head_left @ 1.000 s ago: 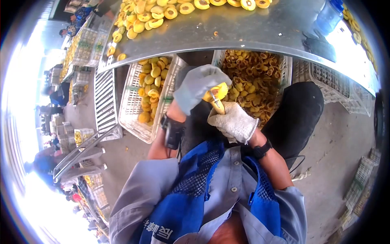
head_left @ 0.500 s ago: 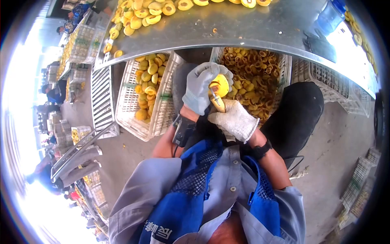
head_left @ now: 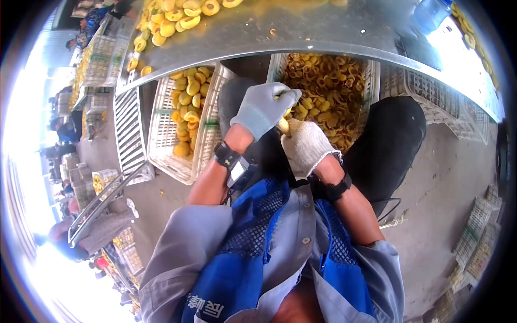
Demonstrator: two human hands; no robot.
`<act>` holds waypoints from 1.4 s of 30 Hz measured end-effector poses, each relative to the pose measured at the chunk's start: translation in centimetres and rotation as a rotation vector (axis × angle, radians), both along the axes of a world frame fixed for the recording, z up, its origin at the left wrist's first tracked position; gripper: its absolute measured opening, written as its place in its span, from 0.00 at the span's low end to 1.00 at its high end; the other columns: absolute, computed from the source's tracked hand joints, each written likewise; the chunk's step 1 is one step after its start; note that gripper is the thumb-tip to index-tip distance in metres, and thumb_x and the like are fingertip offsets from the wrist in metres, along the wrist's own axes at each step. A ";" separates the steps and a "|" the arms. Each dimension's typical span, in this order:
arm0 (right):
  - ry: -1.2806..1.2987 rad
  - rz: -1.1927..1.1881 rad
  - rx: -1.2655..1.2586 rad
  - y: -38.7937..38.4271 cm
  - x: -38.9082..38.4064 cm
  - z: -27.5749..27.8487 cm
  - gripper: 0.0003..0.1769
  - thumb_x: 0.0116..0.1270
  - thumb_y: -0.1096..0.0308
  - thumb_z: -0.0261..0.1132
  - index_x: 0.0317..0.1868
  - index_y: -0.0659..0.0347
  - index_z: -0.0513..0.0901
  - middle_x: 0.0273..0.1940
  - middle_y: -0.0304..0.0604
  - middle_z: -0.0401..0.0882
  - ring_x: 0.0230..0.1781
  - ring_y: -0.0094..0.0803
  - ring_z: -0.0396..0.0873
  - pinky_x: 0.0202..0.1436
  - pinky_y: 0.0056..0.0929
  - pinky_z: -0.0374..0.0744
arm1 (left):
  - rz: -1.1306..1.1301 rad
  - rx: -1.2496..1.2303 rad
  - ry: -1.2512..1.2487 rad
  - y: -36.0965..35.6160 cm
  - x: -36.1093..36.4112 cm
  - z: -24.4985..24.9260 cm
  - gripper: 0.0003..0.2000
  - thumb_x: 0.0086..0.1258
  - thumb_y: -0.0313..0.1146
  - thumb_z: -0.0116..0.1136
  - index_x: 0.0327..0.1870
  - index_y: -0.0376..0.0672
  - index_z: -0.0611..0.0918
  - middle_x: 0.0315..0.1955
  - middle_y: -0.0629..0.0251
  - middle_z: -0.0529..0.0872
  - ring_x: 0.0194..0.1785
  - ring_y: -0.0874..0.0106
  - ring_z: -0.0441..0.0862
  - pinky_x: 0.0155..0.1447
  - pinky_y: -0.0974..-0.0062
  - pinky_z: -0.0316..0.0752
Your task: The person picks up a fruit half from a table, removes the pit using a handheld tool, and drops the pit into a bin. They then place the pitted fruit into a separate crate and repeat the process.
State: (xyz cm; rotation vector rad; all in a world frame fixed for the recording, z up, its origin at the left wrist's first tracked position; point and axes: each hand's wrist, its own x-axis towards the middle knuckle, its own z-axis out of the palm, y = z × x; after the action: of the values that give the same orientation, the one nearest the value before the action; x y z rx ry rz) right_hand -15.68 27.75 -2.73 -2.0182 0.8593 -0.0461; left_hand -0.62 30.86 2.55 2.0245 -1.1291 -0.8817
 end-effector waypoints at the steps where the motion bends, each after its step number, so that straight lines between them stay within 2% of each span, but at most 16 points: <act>1: 0.034 0.007 -0.024 0.0 0.0 0.2 0.12 0.69 0.66 0.61 0.42 0.64 0.88 0.36 0.61 0.88 0.39 0.59 0.87 0.46 0.52 0.84 | -0.032 0.035 -0.081 -0.2 0.0 0.0 0.20 0.76 0.49 0.63 0.40 0.37 0.90 0.29 0.52 0.90 0.37 0.65 0.90 0.45 0.66 0.81; 4: 0.059 0.022 -0.078 0.3 0.2 -1.2 0.13 0.70 0.66 0.60 0.43 0.63 0.88 0.37 0.61 0.89 0.40 0.59 0.89 0.48 0.53 0.85 | -0.198 0.204 -0.379 -1.1 -0.1 -0.1 0.23 0.78 0.53 0.57 0.41 0.39 0.91 0.35 0.45 0.90 0.42 0.51 0.89 0.49 0.57 0.82; 7: 0.052 0.022 -0.110 0.4 0.3 -2.5 0.13 0.72 0.64 0.60 0.43 0.62 0.88 0.37 0.61 0.89 0.40 0.59 0.89 0.48 0.54 0.85 | -0.284 0.349 -0.494 -1.9 -0.3 0.0 0.26 0.79 0.54 0.52 0.40 0.39 0.90 0.40 0.44 0.89 0.46 0.46 0.87 0.53 0.54 0.80; 16: 0.025 -0.058 -0.184 0.5 0.5 -3.2 0.14 0.71 0.60 0.63 0.42 0.63 0.88 0.35 0.62 0.88 0.38 0.60 0.87 0.46 0.54 0.84 | -0.431 0.534 -0.645 -3.7 -0.4 1.2 0.26 0.80 0.56 0.50 0.44 0.41 0.91 0.41 0.47 0.92 0.49 0.48 0.90 0.55 0.52 0.83; 19: 0.017 -0.138 -0.096 0.1 0.4 -1.8 0.15 0.69 0.60 0.64 0.42 0.65 0.87 0.35 0.63 0.87 0.38 0.61 0.86 0.45 0.53 0.84 | -0.257 0.452 -0.619 -2.5 1.8 4.2 0.25 0.79 0.56 0.50 0.44 0.43 0.91 0.41 0.48 0.92 0.49 0.49 0.90 0.54 0.53 0.83; 20: 0.032 -0.170 -0.053 -0.1 0.3 -0.9 0.16 0.68 0.60 0.64 0.42 0.66 0.86 0.35 0.63 0.87 0.39 0.62 0.86 0.45 0.53 0.84 | -0.313 0.369 -0.757 -1.5 4.3 3.7 0.25 0.78 0.58 0.50 0.42 0.46 0.91 0.41 0.50 0.92 0.48 0.49 0.90 0.53 0.52 0.83; 21: -0.018 -0.189 0.010 -0.5 0.1 -0.3 0.17 0.66 0.59 0.65 0.41 0.68 0.85 0.35 0.63 0.87 0.39 0.63 0.86 0.44 0.52 0.83 | -0.076 0.325 -0.725 0.2 4.5 6.2 0.24 0.75 0.60 0.53 0.42 0.49 0.91 0.41 0.51 0.92 0.47 0.48 0.89 0.53 0.51 0.81; 22: -0.025 -0.203 0.044 -0.5 0.1 -0.3 0.17 0.66 0.59 0.65 0.41 0.68 0.85 0.34 0.63 0.87 0.38 0.62 0.86 0.43 0.51 0.83 | 0.076 0.515 -0.740 0.7 6.5 7.0 0.26 0.73 0.62 0.56 0.51 0.49 0.91 0.42 0.52 0.92 0.51 0.51 0.89 0.55 0.60 0.82; 23: -0.035 -0.214 0.076 -0.5 0.2 -0.2 0.17 0.65 0.59 0.66 0.40 0.68 0.85 0.33 0.62 0.87 0.37 0.61 0.86 0.42 0.50 0.83 | 0.105 0.584 -0.849 2.1 8.7 7.2 0.27 0.72 0.63 0.59 0.55 0.50 0.91 0.46 0.54 0.92 0.54 0.52 0.89 0.60 0.60 0.81; 25: -0.120 -0.225 0.169 -0.3 0.1 -1.1 0.14 0.64 0.61 0.66 0.39 0.67 0.85 0.29 0.59 0.86 0.34 0.55 0.87 0.39 0.46 0.82 | 0.107 0.559 -1.010 5.3 12.4 6.9 0.28 0.71 0.61 0.59 0.53 0.43 0.90 0.52 0.53 0.90 0.57 0.52 0.87 0.61 0.57 0.79; 30: -0.314 -0.293 0.402 0.1 0.4 -0.2 0.11 0.66 0.63 0.69 0.38 0.65 0.84 0.25 0.47 0.83 0.26 0.32 0.81 0.34 0.38 0.80 | 0.101 0.228 -0.851 5.7 12.9 5.2 0.20 0.71 0.50 0.65 0.51 0.43 0.90 0.50 0.55 0.91 0.56 0.53 0.87 0.62 0.60 0.79; 31: -0.377 -0.351 0.594 0.3 0.4 0.1 0.10 0.66 0.65 0.69 0.37 0.65 0.84 0.25 0.42 0.82 0.26 0.26 0.79 0.33 0.35 0.79 | 0.094 0.157 -0.766 4.5 12.1 5.3 0.19 0.72 0.49 0.65 0.50 0.42 0.90 0.50 0.55 0.91 0.56 0.54 0.87 0.62 0.61 0.79; 34: -0.250 -0.185 0.232 1.3 0.8 -1.1 0.09 0.68 0.66 0.68 0.36 0.65 0.82 0.24 0.43 0.81 0.25 0.27 0.78 0.31 0.34 0.77 | 0.058 -0.011 -0.566 0.5 11.0 4.5 0.16 0.72 0.45 0.67 0.48 0.41 0.90 0.49 0.55 0.91 0.53 0.55 0.88 0.60 0.65 0.80; 35: -0.268 -0.173 0.446 1.1 0.7 -1.8 0.09 0.68 0.65 0.68 0.36 0.63 0.83 0.24 0.41 0.81 0.25 0.27 0.79 0.31 0.33 0.77 | 0.021 -0.075 -0.551 -1.3 10.7 4.3 0.16 0.71 0.45 0.67 0.48 0.41 0.90 0.49 0.55 0.92 0.53 0.55 0.88 0.60 0.65 0.80; 38: -0.261 -0.283 0.575 0.1 0.7 -0.4 0.07 0.67 0.66 0.69 0.35 0.61 0.84 0.23 0.34 0.79 0.24 0.21 0.77 0.29 0.29 0.76 | -0.018 -0.135 -0.584 -6.1 10.7 3.3 0.18 0.72 0.45 0.66 0.54 0.42 0.89 0.53 0.54 0.90 0.58 0.55 0.87 0.64 0.64 0.79; 42: -0.308 -0.302 0.593 -1.1 0.4 1.1 0.07 0.68 0.67 0.70 0.37 0.63 0.85 0.25 0.37 0.81 0.25 0.22 0.78 0.31 0.29 0.78 | 0.056 -0.141 -0.709 -14.8 15.6 0.7 0.24 0.72 0.47 0.64 0.63 0.42 0.85 0.61 0.50 0.87 0.65 0.53 0.83 0.69 0.60 0.76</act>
State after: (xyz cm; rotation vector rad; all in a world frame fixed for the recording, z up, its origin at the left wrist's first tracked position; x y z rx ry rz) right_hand -15.33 26.67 -1.58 -1.2803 0.8491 -0.2373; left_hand 14.97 16.06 3.21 2.2936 -1.4335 -0.0225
